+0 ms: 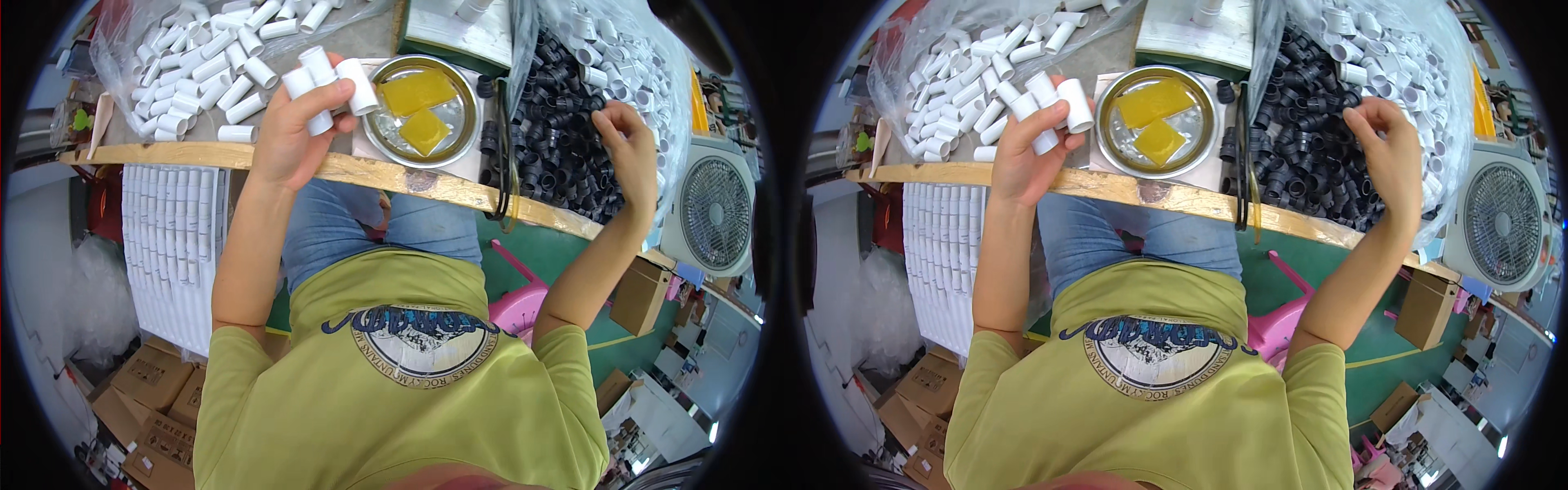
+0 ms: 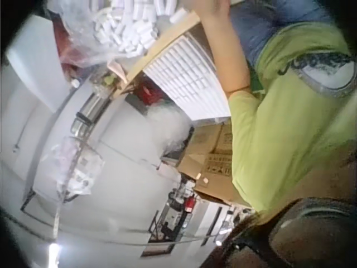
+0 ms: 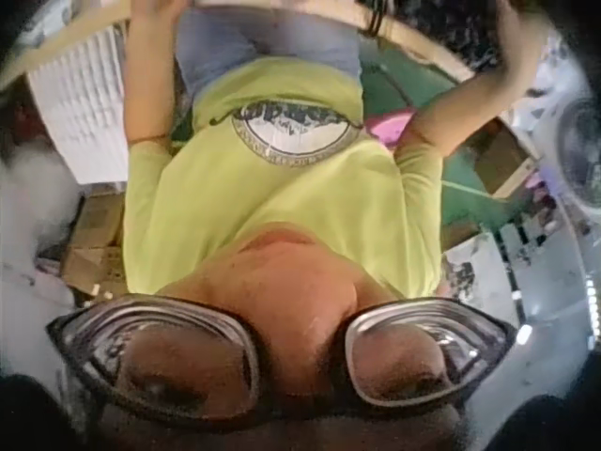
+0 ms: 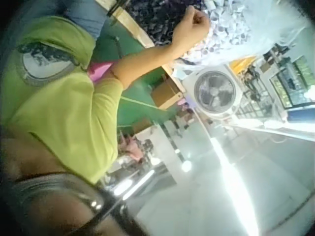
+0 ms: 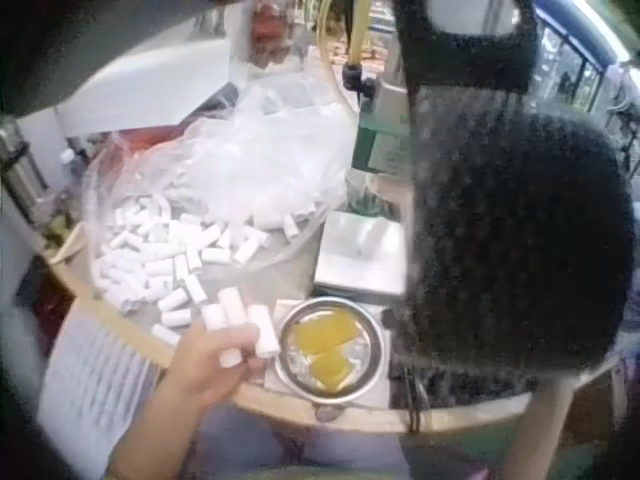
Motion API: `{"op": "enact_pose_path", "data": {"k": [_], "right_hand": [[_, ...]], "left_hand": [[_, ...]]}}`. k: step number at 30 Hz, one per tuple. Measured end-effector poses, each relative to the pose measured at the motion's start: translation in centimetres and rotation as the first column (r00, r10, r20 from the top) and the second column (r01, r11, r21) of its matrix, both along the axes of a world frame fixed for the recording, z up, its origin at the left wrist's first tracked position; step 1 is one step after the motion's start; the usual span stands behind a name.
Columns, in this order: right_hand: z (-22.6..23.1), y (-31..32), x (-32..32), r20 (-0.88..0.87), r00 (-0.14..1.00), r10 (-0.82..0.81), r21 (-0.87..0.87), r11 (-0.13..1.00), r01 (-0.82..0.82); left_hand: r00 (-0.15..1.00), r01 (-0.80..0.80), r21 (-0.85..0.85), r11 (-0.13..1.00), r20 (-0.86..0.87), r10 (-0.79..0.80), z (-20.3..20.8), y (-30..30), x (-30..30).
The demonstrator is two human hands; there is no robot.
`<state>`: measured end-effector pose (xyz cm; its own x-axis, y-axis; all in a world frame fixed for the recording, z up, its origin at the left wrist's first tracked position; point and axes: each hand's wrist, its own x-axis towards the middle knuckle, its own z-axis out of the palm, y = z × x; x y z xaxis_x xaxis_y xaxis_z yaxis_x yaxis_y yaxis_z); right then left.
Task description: The recorder is assembling small valve components by dipping parts in a lubricant or sealant and fitting white plastic sleeves over black components.
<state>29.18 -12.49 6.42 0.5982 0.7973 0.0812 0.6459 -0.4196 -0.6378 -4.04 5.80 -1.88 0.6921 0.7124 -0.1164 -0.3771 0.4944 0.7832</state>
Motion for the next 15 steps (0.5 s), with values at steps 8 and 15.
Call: {"op": "enact_pose_path", "data": {"k": [8,15], "right_hand": [[-1.7,0.7,-0.5,-0.299,0.954,-0.031,0.259,0.959,0.112],[-2.9,0.9,-0.7,0.038,0.997,-0.070,0.280,0.958,0.057]], "left_hand": [[0.999,-0.021,-0.011,1.000,0.029,0.021,0.0,-0.1,-0.2],[0.997,-0.062,0.042,0.997,-0.044,0.064,-0.1,-0.1,-0.2]]}}
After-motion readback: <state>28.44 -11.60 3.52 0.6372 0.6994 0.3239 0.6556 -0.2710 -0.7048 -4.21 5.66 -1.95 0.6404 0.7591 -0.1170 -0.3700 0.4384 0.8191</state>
